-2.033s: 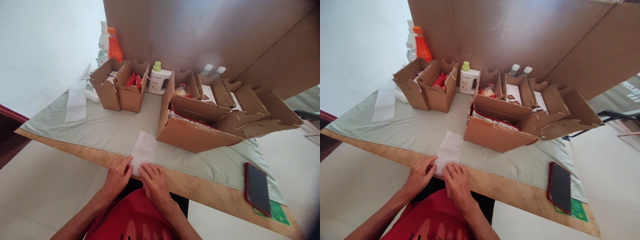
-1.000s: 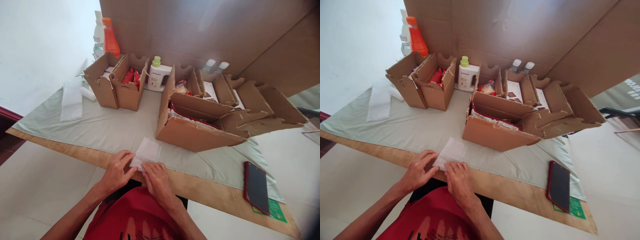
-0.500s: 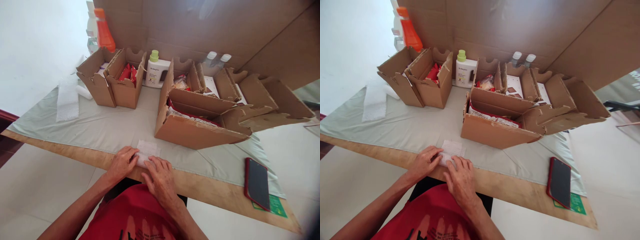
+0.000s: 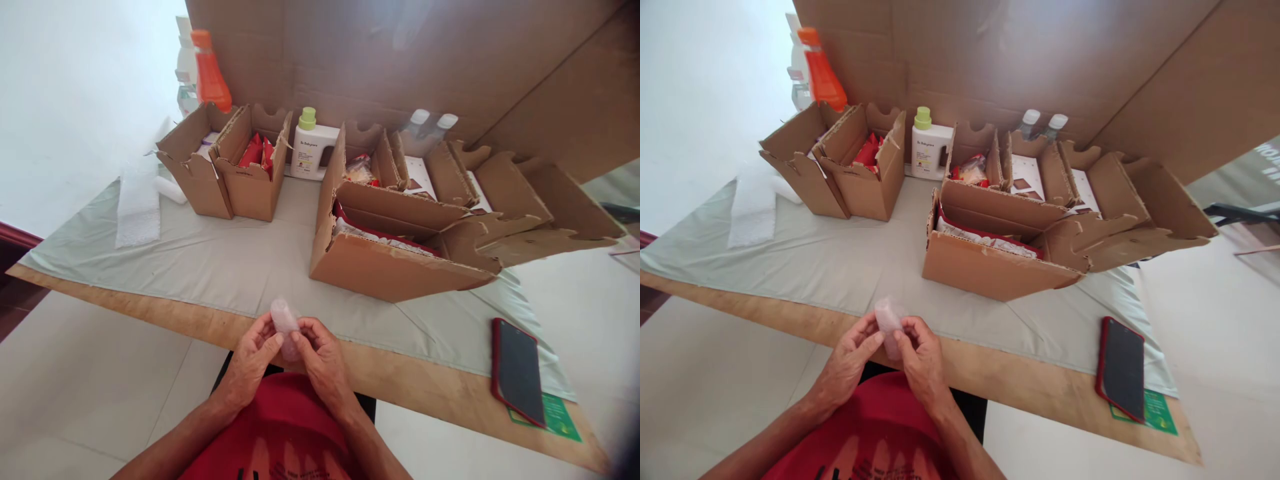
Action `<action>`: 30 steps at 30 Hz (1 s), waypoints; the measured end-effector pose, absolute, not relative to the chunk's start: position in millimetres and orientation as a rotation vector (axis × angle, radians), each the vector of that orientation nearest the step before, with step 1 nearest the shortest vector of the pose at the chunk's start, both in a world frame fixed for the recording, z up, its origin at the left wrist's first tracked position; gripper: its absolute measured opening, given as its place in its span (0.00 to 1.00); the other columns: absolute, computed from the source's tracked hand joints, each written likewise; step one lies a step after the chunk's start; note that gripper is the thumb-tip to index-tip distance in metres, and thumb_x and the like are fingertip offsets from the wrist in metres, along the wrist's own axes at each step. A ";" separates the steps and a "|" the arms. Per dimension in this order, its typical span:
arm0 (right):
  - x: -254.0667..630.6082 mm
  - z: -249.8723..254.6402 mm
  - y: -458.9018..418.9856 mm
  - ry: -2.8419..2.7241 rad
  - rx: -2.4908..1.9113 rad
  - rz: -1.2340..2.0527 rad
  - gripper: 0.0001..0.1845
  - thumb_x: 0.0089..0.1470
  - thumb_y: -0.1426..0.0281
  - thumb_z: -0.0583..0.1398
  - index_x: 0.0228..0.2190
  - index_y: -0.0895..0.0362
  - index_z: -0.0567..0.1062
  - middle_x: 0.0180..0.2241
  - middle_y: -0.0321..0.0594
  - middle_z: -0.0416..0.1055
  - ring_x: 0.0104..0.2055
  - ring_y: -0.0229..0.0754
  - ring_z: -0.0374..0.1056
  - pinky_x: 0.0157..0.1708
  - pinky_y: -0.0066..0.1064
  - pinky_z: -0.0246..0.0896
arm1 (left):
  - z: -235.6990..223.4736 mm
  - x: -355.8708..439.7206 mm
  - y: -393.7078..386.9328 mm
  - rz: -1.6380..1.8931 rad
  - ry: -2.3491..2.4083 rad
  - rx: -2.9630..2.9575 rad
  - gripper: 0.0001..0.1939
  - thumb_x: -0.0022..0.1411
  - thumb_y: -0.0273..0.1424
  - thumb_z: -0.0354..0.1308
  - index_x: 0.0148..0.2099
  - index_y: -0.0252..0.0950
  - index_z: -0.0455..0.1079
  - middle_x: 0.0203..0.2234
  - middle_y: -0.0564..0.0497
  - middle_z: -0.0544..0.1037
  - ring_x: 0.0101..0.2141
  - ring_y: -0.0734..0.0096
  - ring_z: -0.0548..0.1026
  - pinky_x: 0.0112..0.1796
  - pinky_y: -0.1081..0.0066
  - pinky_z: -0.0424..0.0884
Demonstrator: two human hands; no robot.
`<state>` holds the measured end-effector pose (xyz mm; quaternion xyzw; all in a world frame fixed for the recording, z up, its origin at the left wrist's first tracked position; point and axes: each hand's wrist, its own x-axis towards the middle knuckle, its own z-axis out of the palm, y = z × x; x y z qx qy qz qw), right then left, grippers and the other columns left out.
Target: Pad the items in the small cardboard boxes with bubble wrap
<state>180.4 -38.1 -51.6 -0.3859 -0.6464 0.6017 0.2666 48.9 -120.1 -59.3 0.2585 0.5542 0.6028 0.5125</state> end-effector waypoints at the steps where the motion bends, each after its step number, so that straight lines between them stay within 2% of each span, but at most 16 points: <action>1: 181.6 -50.8 -40.4 -1.733 -1.045 1.628 0.09 0.61 0.62 0.57 0.36 0.54 0.74 0.31 0.38 0.77 0.32 0.42 0.73 0.32 0.30 0.69 | -58.0 51.5 -117.5 1.471 1.331 0.592 0.25 0.64 0.40 0.60 0.60 0.35 0.67 0.53 0.40 0.79 0.53 0.58 0.78 0.55 0.60 0.75; 3: 187.9 -48.8 -42.0 -1.813 -1.081 1.522 0.08 0.59 0.63 0.59 0.36 0.54 0.75 0.33 0.39 0.78 0.35 0.43 0.73 0.38 0.32 0.70 | -54.6 52.9 -114.2 1.474 1.342 0.582 0.23 0.63 0.39 0.60 0.57 0.35 0.68 0.51 0.41 0.80 0.50 0.59 0.79 0.50 0.62 0.77; 5: 198.4 -44.8 -40.0 -1.904 -1.111 1.408 0.12 0.56 0.63 0.61 0.42 0.54 0.76 0.40 0.42 0.78 0.42 0.46 0.73 0.46 0.36 0.68 | -49.7 50.6 -113.9 1.450 1.395 0.651 0.20 0.63 0.38 0.60 0.55 0.35 0.69 0.48 0.42 0.81 0.47 0.60 0.80 0.47 0.64 0.78; 7: 209.6 -37.3 -36.2 -1.939 -1.095 1.412 0.27 0.53 0.60 0.64 0.53 0.53 0.72 0.50 0.45 0.75 0.50 0.49 0.71 0.53 0.41 0.65 | -43.8 48.1 -115.3 1.402 1.513 0.798 0.18 0.63 0.36 0.59 0.53 0.36 0.71 0.45 0.44 0.82 0.43 0.62 0.81 0.44 0.66 0.78; 9: 217.7 -26.3 -32.1 -1.973 -1.052 1.521 0.42 0.50 0.56 0.67 0.63 0.52 0.63 0.57 0.47 0.69 0.56 0.51 0.68 0.57 0.43 0.63 | -37.7 47.6 -116.7 1.301 1.624 0.998 0.15 0.61 0.31 0.57 0.51 0.37 0.73 0.42 0.47 0.82 0.41 0.64 0.80 0.43 0.67 0.77; 11: 221.1 -13.8 -28.6 -2.056 -1.012 1.597 0.48 0.47 0.57 0.69 0.65 0.51 0.60 0.61 0.47 0.66 0.59 0.52 0.65 0.59 0.44 0.61 | -32.9 49.4 -117.0 1.210 1.635 1.185 0.15 0.59 0.26 0.56 0.49 0.38 0.73 0.41 0.48 0.82 0.40 0.65 0.80 0.43 0.68 0.76; 12: 221.3 -7.9 -27.1 -2.109 -0.991 1.601 0.45 0.48 0.59 0.70 0.64 0.51 0.62 0.60 0.46 0.67 0.58 0.51 0.65 0.59 0.44 0.60 | -31.2 50.6 -116.9 1.191 1.610 1.256 0.15 0.59 0.25 0.56 0.48 0.38 0.74 0.41 0.49 0.82 0.41 0.66 0.80 0.44 0.68 0.76; 15: 219.9 4.5 -23.2 -2.255 -0.933 1.504 0.25 0.52 0.70 0.66 0.52 0.52 0.73 0.50 0.42 0.74 0.53 0.48 0.68 0.57 0.43 0.58 | -29.0 52.8 -116.5 1.180 1.536 1.365 0.14 0.58 0.24 0.57 0.47 0.38 0.74 0.39 0.50 0.82 0.40 0.67 0.79 0.43 0.71 0.74; 17: 220.2 7.8 -20.6 -2.296 -0.911 1.447 0.17 0.51 0.74 0.65 0.44 0.52 0.75 0.45 0.40 0.75 0.50 0.47 0.68 0.55 0.42 0.58 | -28.3 52.7 -116.7 1.131 1.509 1.385 0.14 0.58 0.23 0.56 0.45 0.39 0.74 0.37 0.52 0.81 0.38 0.69 0.79 0.41 0.72 0.73; 20: 223.5 8.8 -17.4 -2.280 -0.901 1.446 0.14 0.47 0.76 0.67 0.36 0.53 0.74 0.47 0.39 0.73 0.53 0.47 0.66 0.55 0.39 0.57 | -24.8 51.8 -116.5 1.025 1.502 1.402 0.12 0.58 0.23 0.55 0.42 0.39 0.74 0.35 0.53 0.81 0.35 0.70 0.78 0.38 0.73 0.72; 23: 228.4 9.9 -15.5 -2.258 -1.017 1.516 0.09 0.50 0.73 0.66 0.33 0.54 0.73 0.39 0.37 0.75 0.45 0.44 0.68 0.49 0.35 0.59 | -18.1 50.6 -113.4 0.916 1.540 1.336 0.11 0.58 0.26 0.56 0.43 0.40 0.74 0.35 0.54 0.81 0.36 0.69 0.78 0.39 0.73 0.72; 26: 235.3 12.6 -13.0 -2.229 -1.147 1.562 0.03 0.53 0.71 0.63 0.32 0.54 0.73 0.32 0.34 0.74 0.38 0.42 0.69 0.42 0.33 0.58 | -12.0 47.5 -107.2 0.797 1.483 1.247 0.17 0.57 0.27 0.57 0.49 0.41 0.73 0.41 0.54 0.82 0.41 0.67 0.79 0.43 0.72 0.73; 30: 249.2 17.7 -5.8 -2.272 -1.152 1.621 0.13 0.54 0.70 0.62 0.43 0.53 0.76 0.41 0.36 0.76 0.45 0.44 0.69 0.48 0.34 0.59 | -7.4 45.4 -95.2 0.710 1.363 1.262 0.22 0.54 0.26 0.54 0.50 0.41 0.74 0.42 0.54 0.83 0.42 0.66 0.80 0.44 0.72 0.73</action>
